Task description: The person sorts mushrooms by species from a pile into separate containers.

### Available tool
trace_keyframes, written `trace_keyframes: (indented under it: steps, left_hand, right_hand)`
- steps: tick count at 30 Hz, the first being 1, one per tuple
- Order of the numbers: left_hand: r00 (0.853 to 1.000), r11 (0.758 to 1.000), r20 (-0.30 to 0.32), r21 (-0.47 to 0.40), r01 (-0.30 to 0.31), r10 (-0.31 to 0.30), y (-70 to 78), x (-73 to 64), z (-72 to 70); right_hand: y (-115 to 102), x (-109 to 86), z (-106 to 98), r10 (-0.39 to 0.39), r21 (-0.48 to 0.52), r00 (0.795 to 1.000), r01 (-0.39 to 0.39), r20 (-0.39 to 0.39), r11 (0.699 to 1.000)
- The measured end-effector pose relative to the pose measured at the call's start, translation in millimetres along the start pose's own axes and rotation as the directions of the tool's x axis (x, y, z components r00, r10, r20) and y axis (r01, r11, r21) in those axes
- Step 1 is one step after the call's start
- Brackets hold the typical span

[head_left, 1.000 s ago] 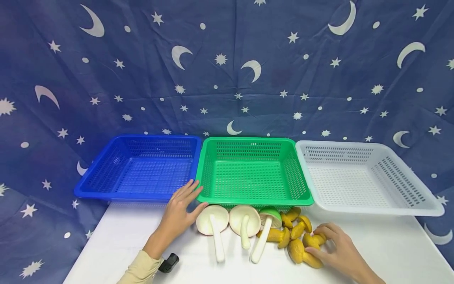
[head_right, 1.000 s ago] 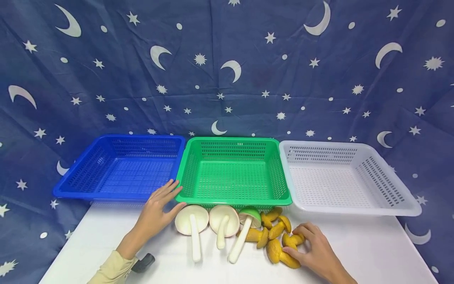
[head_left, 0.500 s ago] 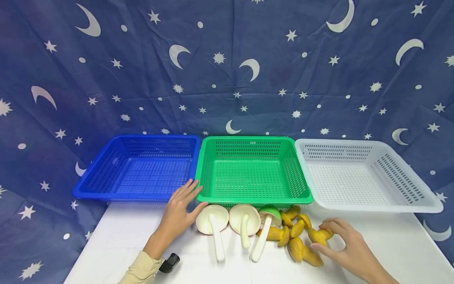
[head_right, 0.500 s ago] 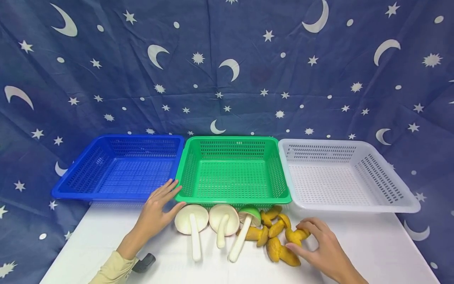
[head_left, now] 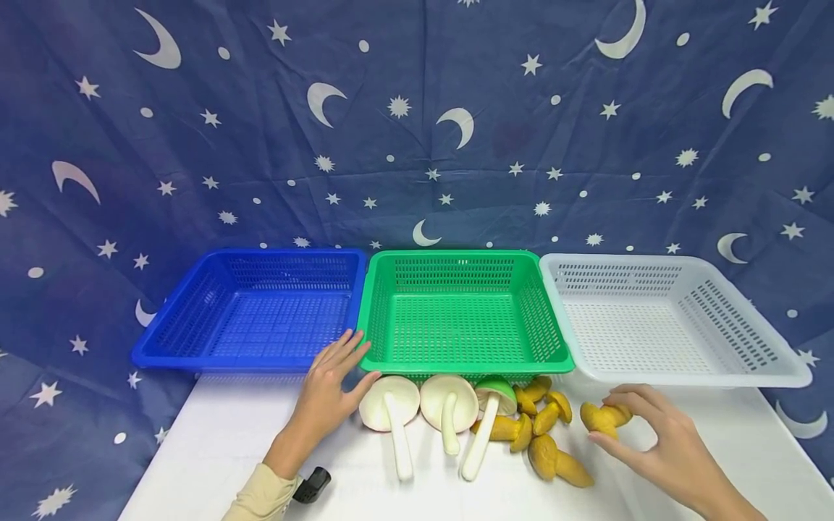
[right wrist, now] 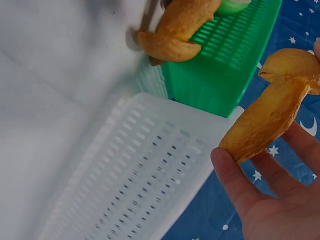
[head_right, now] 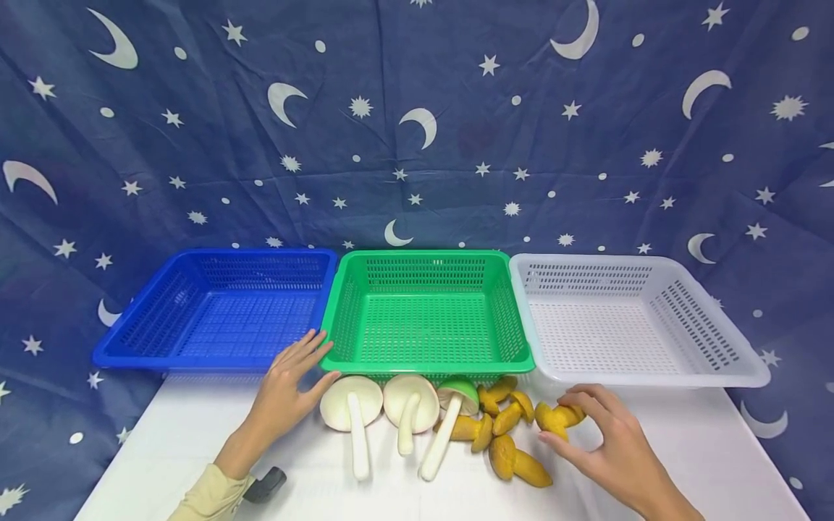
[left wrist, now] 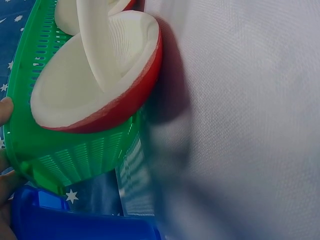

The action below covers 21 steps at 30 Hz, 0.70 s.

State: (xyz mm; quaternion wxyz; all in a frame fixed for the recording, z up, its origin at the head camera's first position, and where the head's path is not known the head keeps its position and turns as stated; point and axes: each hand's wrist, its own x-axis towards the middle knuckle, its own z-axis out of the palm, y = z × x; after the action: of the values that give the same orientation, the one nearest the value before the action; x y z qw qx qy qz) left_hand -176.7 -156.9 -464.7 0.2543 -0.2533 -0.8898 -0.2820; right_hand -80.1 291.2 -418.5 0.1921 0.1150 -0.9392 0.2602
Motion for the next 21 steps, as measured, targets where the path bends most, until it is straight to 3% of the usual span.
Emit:
trace_keyframes:
  steps: [9, 21]
  left_hand:
    - [1.0, 1.0, -0.017, 0.0, -0.007, 0.007, -1.2, -1.5, 2.4]
    - [0.999, 1.0, -0.041, -0.005, -0.023, 0.023, -2.0, -0.7, 4.5]
  right_hand:
    - [1, 9.5, -11, -0.004, -0.023, 0.999, 0.003, -0.034, 1.0]
    - [11, 34.3, -21, -0.092, -0.038, 0.989, 0.088, -0.112, 0.995]
